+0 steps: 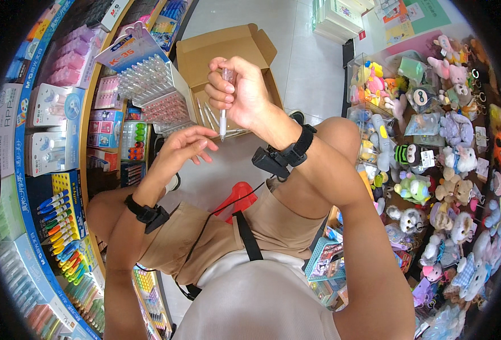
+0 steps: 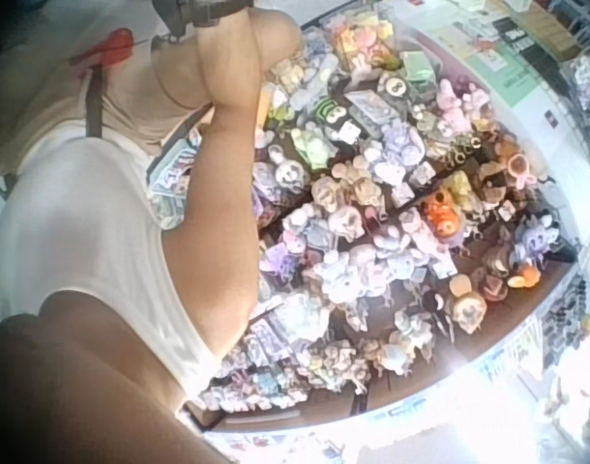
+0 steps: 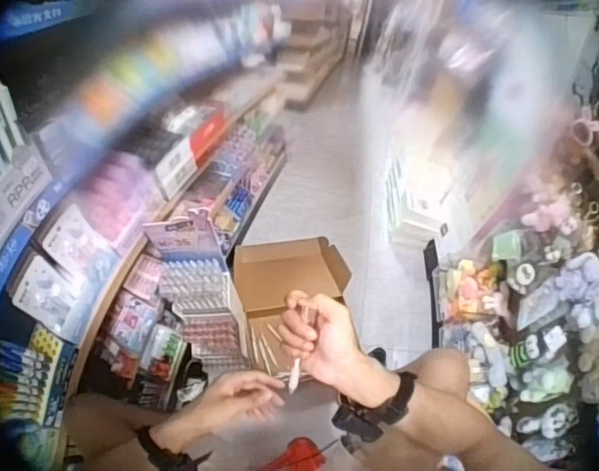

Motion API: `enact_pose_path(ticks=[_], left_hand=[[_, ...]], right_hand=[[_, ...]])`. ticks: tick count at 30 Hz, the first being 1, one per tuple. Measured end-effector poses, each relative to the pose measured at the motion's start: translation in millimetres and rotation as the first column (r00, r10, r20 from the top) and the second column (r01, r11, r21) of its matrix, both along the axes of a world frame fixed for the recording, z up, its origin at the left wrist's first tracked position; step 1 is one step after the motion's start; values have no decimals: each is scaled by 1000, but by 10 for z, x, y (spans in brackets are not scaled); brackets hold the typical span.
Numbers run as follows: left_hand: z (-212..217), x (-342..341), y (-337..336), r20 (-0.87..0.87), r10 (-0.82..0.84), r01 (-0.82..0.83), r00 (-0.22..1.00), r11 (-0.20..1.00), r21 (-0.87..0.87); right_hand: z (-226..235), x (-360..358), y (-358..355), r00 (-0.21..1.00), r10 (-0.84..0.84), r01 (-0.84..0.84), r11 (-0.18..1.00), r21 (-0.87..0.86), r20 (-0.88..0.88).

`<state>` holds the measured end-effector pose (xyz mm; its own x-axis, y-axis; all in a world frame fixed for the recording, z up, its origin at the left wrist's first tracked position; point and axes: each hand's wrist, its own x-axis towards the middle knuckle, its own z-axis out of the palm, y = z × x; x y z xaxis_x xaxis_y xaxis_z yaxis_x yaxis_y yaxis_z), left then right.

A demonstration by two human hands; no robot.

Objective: The person assembles pens by inserting ink refills into barrels and attaching caps while sitting in a stationery store aisle. They take pen components from a cardboard box and place completed pens into a plastic tray.

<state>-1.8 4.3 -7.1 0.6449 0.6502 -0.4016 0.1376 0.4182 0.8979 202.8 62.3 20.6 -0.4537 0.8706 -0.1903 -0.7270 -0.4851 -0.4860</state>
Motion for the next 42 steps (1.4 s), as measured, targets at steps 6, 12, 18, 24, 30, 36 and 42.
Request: enact_pose_path(ticks=[6, 12, 18, 24, 30, 36, 42], left_hand=[[-59, 42, -51, 78, 119, -120, 990, 993, 8], [-116, 53, -62, 150, 137, -152, 979, 984, 95], [-62, 59, -43, 176, 160, -174, 971, 982, 71], [-167, 27, -15, 126, 263, -274, 957, 958, 84], [-106, -62, 38, 70, 367, -372, 928, 924, 87], [64, -183, 191, 53, 533, -534, 844, 829, 163], [134, -457, 325, -59, 491, -427, 869, 804, 414]], right_hand=[[-11, -69, -50, 999, 18, -17, 999, 41, -38], [30, -226, -106, 991, 7, -26, 990, 141, 134], [0, -193, -79, 890, -79, -78, 944, 320, 449], [0, -148, -8, 719, -309, -104, 838, 536, 623], [110, -47, 22, 653, -430, -18, 814, 580, 624], [88, 32, 82, 665, -463, 23, 797, 603, 586], [57, -36, 91, 560, -496, -63, 773, 632, 663]])
